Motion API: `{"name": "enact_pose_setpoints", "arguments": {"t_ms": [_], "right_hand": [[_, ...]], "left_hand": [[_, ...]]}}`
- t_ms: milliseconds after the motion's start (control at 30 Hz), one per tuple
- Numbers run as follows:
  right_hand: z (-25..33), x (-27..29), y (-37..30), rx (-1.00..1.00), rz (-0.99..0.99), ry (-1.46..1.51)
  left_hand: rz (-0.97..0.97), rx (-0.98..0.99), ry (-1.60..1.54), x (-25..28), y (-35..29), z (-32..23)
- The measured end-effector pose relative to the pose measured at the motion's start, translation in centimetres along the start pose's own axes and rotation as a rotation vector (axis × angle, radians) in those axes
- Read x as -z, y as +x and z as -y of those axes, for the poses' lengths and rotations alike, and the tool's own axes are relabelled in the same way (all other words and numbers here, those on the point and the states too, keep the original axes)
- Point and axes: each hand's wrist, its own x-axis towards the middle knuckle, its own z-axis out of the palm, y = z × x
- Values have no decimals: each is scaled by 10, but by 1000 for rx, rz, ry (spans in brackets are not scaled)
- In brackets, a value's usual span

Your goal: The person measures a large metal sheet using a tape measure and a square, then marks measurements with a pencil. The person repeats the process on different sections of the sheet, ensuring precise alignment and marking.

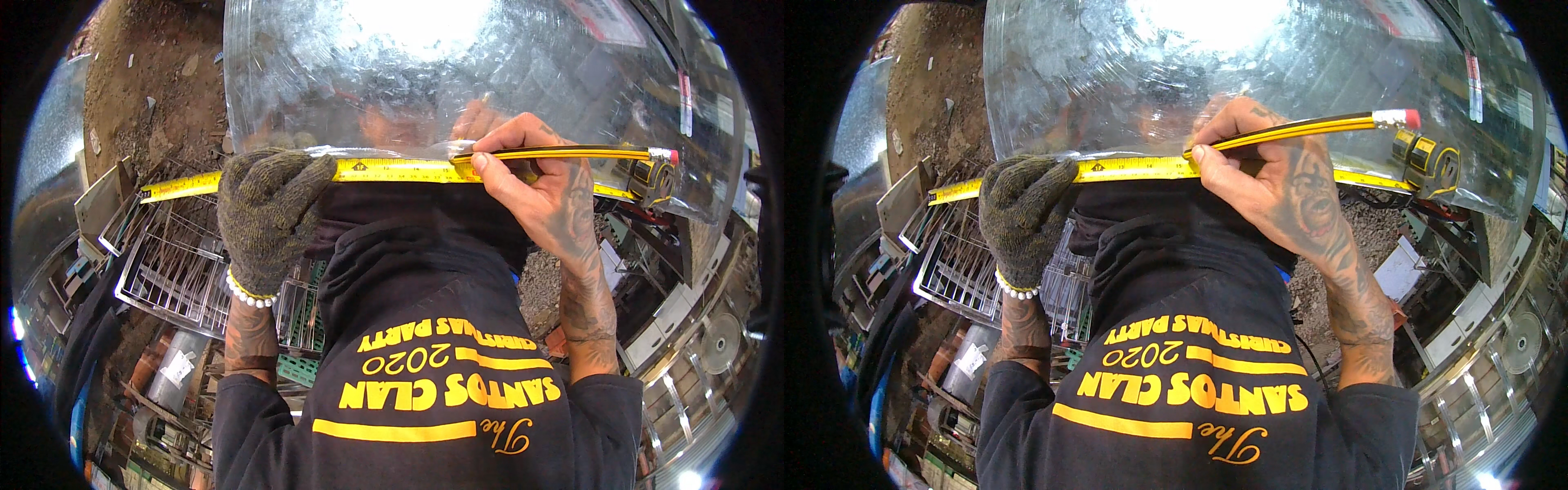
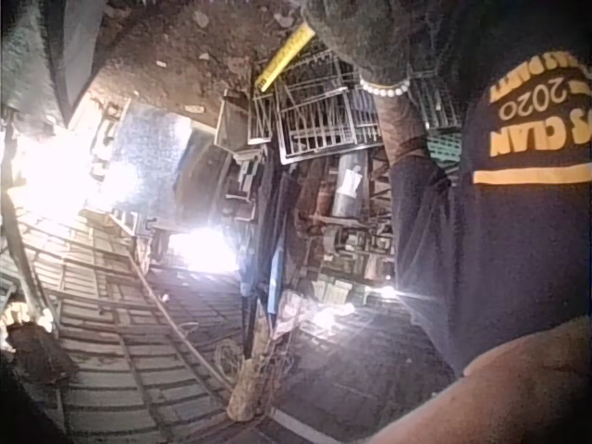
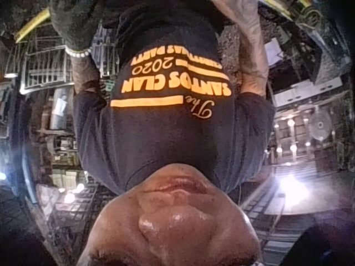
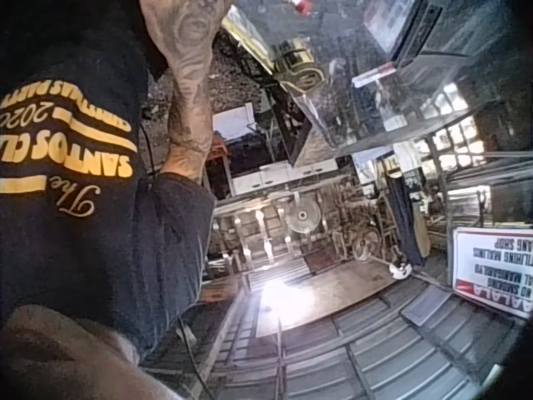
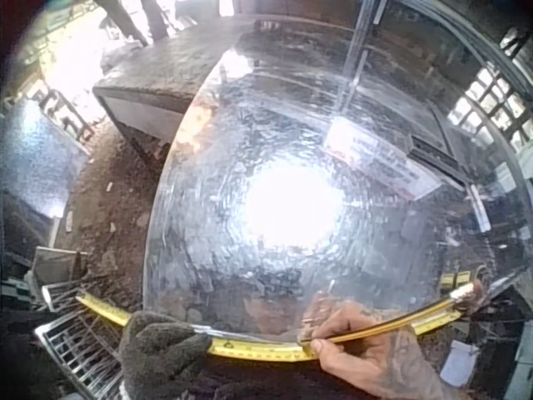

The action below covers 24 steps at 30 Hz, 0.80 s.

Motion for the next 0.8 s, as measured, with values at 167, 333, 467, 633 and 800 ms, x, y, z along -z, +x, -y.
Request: {"name": "enact_pose_setpoints", "arguments": {"t_ms": [167,333,467,633,800], "right_hand": [[-2,1,0,48,6,0],[-1,1,1,31,20,4],[1,1,0,11,12,-31],[-2,0,1,28,-4,-14],[0,0,1,-1,1,14]], "left_hand": [[0,-12,19,0,-1,0],[5,-12,39,-1,-1,0],[-3,-12,29,-1,-1,0],[-10,-19,18,-1,-2,2],[-8,-17,36,-1,-1,1]]}}
